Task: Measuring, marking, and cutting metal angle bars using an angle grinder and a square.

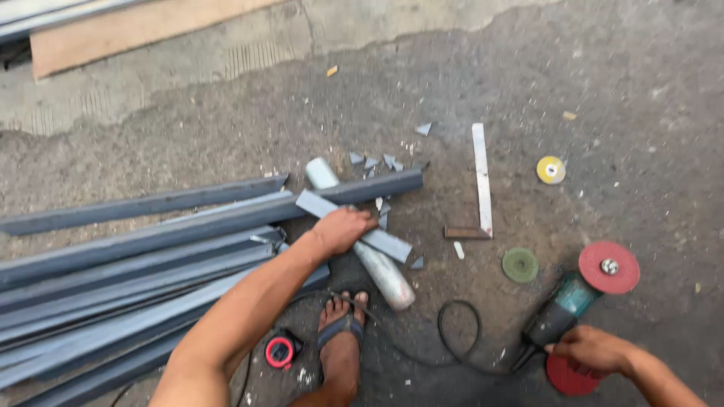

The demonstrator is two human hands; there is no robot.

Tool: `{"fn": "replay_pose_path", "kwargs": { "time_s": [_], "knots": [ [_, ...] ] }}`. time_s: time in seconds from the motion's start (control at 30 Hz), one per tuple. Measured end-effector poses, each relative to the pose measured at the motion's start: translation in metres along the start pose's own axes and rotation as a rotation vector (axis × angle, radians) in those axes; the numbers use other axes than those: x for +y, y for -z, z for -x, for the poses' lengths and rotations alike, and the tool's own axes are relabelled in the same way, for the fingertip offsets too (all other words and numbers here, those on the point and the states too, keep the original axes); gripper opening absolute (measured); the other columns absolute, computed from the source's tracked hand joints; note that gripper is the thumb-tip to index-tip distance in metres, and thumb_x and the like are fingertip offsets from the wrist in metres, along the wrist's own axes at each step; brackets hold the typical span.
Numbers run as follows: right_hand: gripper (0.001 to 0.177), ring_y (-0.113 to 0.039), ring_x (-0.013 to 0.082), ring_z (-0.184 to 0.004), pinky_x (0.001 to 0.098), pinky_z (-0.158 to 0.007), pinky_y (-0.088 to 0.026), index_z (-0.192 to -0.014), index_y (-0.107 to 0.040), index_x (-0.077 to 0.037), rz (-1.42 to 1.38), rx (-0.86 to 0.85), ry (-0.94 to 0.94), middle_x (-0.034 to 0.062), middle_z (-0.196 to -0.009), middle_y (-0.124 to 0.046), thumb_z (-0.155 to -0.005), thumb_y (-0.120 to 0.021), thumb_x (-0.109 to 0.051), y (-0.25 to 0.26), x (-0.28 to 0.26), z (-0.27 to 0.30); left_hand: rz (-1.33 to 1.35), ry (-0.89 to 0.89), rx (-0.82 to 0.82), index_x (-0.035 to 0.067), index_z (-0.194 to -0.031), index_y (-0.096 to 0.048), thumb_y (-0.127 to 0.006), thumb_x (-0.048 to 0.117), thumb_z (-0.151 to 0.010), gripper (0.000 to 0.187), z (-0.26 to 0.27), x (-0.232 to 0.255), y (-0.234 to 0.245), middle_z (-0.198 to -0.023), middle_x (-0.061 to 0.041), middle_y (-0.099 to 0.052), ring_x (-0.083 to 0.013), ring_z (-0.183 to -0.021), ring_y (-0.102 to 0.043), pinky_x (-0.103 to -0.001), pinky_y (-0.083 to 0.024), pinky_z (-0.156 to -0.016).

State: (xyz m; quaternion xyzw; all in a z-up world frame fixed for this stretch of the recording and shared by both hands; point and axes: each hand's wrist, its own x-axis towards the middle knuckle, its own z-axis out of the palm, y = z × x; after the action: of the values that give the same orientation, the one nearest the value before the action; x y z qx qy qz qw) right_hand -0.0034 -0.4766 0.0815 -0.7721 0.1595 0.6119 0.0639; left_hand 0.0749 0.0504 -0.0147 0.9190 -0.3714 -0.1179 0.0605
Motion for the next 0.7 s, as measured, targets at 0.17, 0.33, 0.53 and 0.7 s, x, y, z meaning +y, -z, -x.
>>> {"fn": "replay_pose_path", "kwargs": {
  "time_s": [0.17,0.33,0.53,0.7],
  "knots": [
    [0.057,-0.067,0.032,-0.082,0.04,-0.068,-0.054,-0.114,-0.075,0.005,-0.5,0.233,-0.135,0.0236,-0.097,-0.072,-0.091,-0.07,-0.047,-0.013,0.03,-0.005,0.196,0.179,-0.154,0.015,-0.13,-0.062,-0.052,-0.002,-0.088,0.046,0.013,0.021,0.019,-0.113,-0.008,-0.068,-0.041,-0.093,-0.073,-0.055,-0.058,-0.075],
    [0.067,-0.061,0.0351,-0.108,0.0467,-0.091,-0.051,-0.143,-0.05,0.005,-0.964,0.388,0.012,0.0257,-0.125,-0.063,-0.096,-0.065,-0.041,-0.026,0.009,-0.026,0.258,0.239,-0.191,0.015,-0.132,-0.06,-0.059,-0.001,-0.084,0.051,0.033,0.021,0.002,-0.112,-0.01,-0.066,-0.0434,-0.096,-0.07,-0.057,-0.055,-0.075],
    [0.05,-0.063,0.0106,-0.102,0.0311,-0.088,-0.053,-0.122,-0.065,-0.009,-1.062,0.724,0.191,0.0013,-0.117,-0.068,-0.086,-0.083,-0.038,-0.035,0.006,-0.068,0.161,0.235,0.09,0.013,-0.136,-0.059,-0.059,0.007,-0.085,0.051,0.049,0.026,-0.032,-0.111,-0.01,-0.064,-0.0382,-0.102,-0.065,-0.047,-0.048,-0.096],
    [0.043,-0.06,0.0121,-0.068,0.0446,-0.05,-0.051,-0.111,-0.061,-0.019,-1.165,0.678,0.052,-0.0033,-0.085,-0.061,-0.084,-0.085,-0.041,-0.03,0.008,-0.095,0.082,0.328,0.019,0.007,-0.149,-0.047,-0.076,0.02,-0.075,0.08,0.05,0.051,-0.026,-0.144,-0.015,-0.055,-0.033,-0.141,-0.047,-0.053,-0.028,-0.121]
  ]
}}
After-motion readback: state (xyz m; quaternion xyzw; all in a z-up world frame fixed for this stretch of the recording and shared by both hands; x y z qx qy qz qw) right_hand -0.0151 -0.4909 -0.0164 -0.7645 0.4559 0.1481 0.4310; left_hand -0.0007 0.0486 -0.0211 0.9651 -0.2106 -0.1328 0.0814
